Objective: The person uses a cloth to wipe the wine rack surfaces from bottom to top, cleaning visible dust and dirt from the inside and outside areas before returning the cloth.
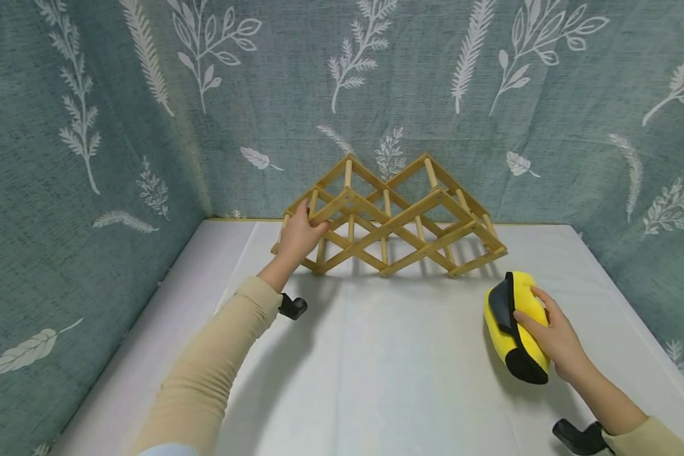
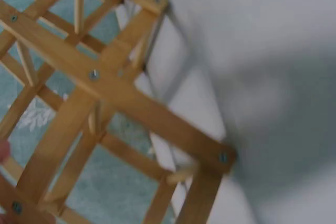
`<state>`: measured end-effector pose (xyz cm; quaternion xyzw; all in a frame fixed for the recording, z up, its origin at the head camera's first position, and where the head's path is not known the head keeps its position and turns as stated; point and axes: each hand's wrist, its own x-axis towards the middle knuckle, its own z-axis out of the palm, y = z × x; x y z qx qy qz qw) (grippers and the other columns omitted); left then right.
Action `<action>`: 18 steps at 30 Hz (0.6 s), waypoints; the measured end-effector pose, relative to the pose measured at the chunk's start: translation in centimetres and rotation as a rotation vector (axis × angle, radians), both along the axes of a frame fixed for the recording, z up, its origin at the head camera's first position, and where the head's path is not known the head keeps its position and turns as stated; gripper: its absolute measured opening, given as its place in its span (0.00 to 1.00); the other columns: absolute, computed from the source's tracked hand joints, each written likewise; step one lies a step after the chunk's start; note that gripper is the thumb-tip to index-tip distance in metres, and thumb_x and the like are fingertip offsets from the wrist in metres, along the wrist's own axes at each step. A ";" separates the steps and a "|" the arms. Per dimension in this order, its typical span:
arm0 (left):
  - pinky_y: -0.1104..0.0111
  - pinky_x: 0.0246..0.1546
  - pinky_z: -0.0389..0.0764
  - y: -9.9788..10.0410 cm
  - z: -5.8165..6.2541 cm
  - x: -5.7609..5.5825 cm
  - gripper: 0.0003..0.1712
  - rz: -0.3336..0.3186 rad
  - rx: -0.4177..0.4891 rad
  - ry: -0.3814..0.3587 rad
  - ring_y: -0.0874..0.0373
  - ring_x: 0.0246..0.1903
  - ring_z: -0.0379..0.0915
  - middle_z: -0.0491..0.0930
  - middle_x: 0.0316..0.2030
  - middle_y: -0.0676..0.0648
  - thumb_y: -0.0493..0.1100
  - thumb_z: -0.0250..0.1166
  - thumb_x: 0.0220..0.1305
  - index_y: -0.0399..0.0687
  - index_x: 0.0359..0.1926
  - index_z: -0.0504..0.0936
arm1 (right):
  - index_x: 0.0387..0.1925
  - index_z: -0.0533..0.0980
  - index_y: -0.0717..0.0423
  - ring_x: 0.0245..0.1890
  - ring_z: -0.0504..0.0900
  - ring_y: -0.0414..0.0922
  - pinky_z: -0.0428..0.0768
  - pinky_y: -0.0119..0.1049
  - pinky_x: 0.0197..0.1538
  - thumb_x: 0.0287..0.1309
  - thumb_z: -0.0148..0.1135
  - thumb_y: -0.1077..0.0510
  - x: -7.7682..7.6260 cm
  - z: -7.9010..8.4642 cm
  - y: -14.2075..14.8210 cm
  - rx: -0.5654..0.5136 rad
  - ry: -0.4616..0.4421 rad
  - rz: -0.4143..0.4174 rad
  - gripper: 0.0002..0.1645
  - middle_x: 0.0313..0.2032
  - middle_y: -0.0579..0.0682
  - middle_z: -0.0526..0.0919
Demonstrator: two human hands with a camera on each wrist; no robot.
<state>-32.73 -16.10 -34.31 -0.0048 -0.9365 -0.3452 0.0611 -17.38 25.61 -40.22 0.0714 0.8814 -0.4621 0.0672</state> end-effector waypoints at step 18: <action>0.55 0.51 0.72 -1.6 -0.5 -0.6 0.36 -0.064 0.215 -0.022 0.44 0.51 0.70 0.71 0.56 0.38 0.43 0.61 0.60 0.42 0.67 0.59 | 0.70 0.31 0.57 0.62 0.49 0.71 0.57 0.67 0.58 0.64 0.43 0.41 0.0 -0.6 4.3 -0.009 -0.009 -0.163 0.48 0.66 0.74 0.39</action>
